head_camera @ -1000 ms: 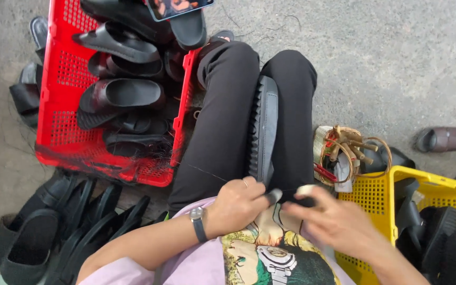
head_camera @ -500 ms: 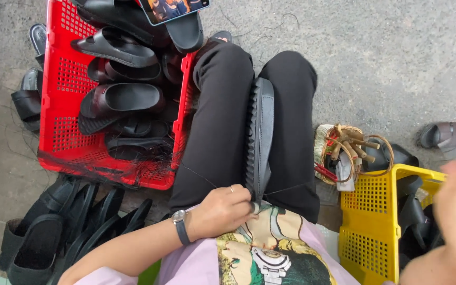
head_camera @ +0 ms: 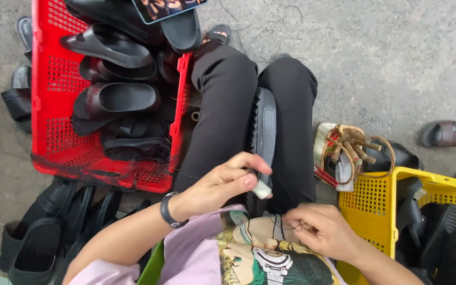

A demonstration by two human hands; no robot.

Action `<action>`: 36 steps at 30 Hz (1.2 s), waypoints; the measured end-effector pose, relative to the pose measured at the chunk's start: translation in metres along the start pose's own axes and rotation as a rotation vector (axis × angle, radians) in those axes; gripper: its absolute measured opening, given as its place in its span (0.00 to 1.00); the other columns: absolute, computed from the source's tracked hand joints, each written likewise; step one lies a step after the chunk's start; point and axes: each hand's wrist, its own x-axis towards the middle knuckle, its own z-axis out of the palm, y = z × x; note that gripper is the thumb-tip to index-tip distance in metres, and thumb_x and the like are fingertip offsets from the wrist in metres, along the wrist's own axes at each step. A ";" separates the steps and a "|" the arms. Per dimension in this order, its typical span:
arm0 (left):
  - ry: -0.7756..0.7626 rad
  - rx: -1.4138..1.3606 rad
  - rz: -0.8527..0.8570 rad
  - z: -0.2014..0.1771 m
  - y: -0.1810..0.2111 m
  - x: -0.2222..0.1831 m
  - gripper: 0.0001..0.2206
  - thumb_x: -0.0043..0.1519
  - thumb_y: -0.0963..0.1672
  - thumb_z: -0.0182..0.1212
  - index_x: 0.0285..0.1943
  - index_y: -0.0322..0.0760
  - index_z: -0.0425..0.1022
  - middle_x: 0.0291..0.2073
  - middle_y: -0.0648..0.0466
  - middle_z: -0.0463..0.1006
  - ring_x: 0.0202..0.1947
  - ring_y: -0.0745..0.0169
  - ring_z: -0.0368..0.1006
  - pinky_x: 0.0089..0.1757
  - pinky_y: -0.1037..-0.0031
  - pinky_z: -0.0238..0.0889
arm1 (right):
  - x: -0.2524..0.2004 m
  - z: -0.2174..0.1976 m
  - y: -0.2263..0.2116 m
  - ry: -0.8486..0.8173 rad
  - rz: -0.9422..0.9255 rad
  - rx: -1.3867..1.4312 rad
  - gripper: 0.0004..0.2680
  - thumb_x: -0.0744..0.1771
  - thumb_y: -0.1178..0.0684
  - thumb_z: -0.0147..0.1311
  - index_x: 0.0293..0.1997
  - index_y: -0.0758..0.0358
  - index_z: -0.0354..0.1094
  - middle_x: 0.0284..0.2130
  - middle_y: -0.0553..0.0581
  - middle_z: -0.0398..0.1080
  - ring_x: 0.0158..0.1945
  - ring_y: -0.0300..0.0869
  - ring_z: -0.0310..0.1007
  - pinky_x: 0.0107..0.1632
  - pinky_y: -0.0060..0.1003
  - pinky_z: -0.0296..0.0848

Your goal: Repairing a shoe sole by marking and stitching the edges while sitting on the floor.

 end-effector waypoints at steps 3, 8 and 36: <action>-0.068 -0.108 -0.035 0.001 -0.003 0.009 0.16 0.67 0.48 0.45 0.44 0.36 0.78 0.52 0.54 0.65 0.56 0.68 0.61 0.58 0.73 0.57 | 0.003 0.002 0.010 0.050 -0.123 -0.271 0.07 0.66 0.51 0.46 0.45 0.55 0.68 0.35 0.51 0.64 0.24 0.39 0.67 0.26 0.32 0.67; -0.107 -0.162 0.000 -0.007 0.002 0.000 0.14 0.67 0.46 0.46 0.45 0.33 0.76 0.47 0.53 0.67 0.49 0.65 0.66 0.51 0.76 0.64 | 0.000 -0.039 0.027 0.299 0.459 0.148 0.13 0.57 0.61 0.61 0.43 0.62 0.74 0.44 0.54 0.75 0.32 0.38 0.80 0.44 0.31 0.75; 0.440 -0.392 -0.066 -0.048 -0.002 0.045 0.17 0.65 0.48 0.46 0.21 0.41 0.59 0.14 0.54 0.62 0.17 0.70 0.58 0.25 0.79 0.51 | 0.015 0.022 0.019 0.048 -0.189 -0.234 0.07 0.66 0.55 0.48 0.43 0.61 0.69 0.29 0.48 0.75 0.28 0.40 0.76 0.32 0.35 0.75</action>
